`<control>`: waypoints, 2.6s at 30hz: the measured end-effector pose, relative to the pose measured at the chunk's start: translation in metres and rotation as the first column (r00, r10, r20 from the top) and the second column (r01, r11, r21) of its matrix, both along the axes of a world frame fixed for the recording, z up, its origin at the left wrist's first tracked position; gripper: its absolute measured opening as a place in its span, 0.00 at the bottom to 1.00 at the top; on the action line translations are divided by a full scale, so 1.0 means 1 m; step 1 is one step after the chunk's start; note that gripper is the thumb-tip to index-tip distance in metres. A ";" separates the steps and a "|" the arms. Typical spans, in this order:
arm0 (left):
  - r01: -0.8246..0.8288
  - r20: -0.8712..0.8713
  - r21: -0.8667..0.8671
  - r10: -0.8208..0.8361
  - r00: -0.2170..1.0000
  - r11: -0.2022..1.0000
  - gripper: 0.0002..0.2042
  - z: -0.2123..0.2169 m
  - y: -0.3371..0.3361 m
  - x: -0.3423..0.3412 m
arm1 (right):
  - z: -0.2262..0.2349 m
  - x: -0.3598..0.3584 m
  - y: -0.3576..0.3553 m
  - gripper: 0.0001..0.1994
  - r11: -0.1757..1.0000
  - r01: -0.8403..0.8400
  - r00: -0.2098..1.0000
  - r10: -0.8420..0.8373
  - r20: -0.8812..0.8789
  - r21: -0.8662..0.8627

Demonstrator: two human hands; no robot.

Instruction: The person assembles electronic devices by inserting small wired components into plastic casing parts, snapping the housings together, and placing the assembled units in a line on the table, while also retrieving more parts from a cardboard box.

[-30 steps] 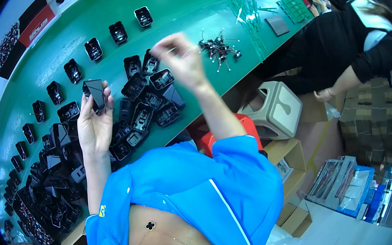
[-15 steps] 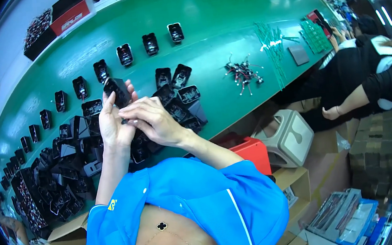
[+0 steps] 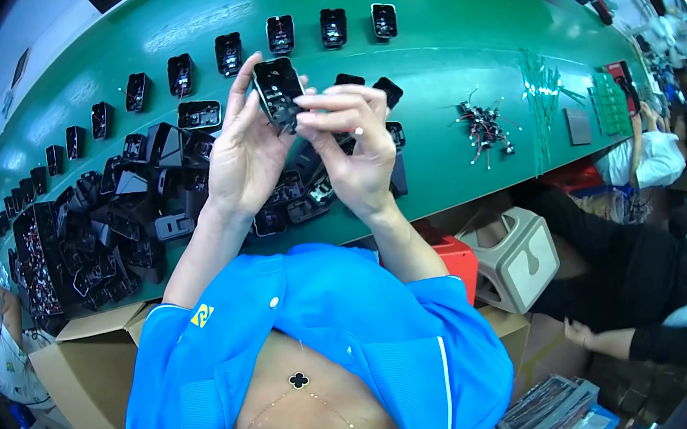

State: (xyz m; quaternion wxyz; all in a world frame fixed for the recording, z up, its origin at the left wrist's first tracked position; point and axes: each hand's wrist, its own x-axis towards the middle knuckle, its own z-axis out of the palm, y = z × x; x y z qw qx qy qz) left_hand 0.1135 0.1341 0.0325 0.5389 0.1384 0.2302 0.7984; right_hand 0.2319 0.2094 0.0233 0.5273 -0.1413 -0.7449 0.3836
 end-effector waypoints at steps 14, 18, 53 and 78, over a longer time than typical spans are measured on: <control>-0.028 -0.466 -0.114 -0.029 0.884 0.993 0.27 -0.001 -0.009 -0.003 | 0.004 0.001 0.012 0.07 0.962 0.140 0.928 -0.210 0.307 0.236; -0.068 -0.630 -0.102 -0.012 0.776 0.993 0.27 0.006 -0.010 0.000 | -0.004 0.006 0.020 0.09 0.945 0.170 0.942 -0.240 0.235 0.280; -0.275 -0.692 -0.341 -0.438 -0.574 0.899 0.19 -0.011 -0.002 -0.073 | -0.014 0.034 0.296 0.10 0.822 -0.132 0.054 -0.552 0.832 0.554; -0.092 -0.976 -0.149 -0.161 -0.148 0.985 0.19 -0.005 0.031 -0.067 | 0.000 0.093 0.276 0.21 0.736 0.067 0.411 -0.635 0.654 0.674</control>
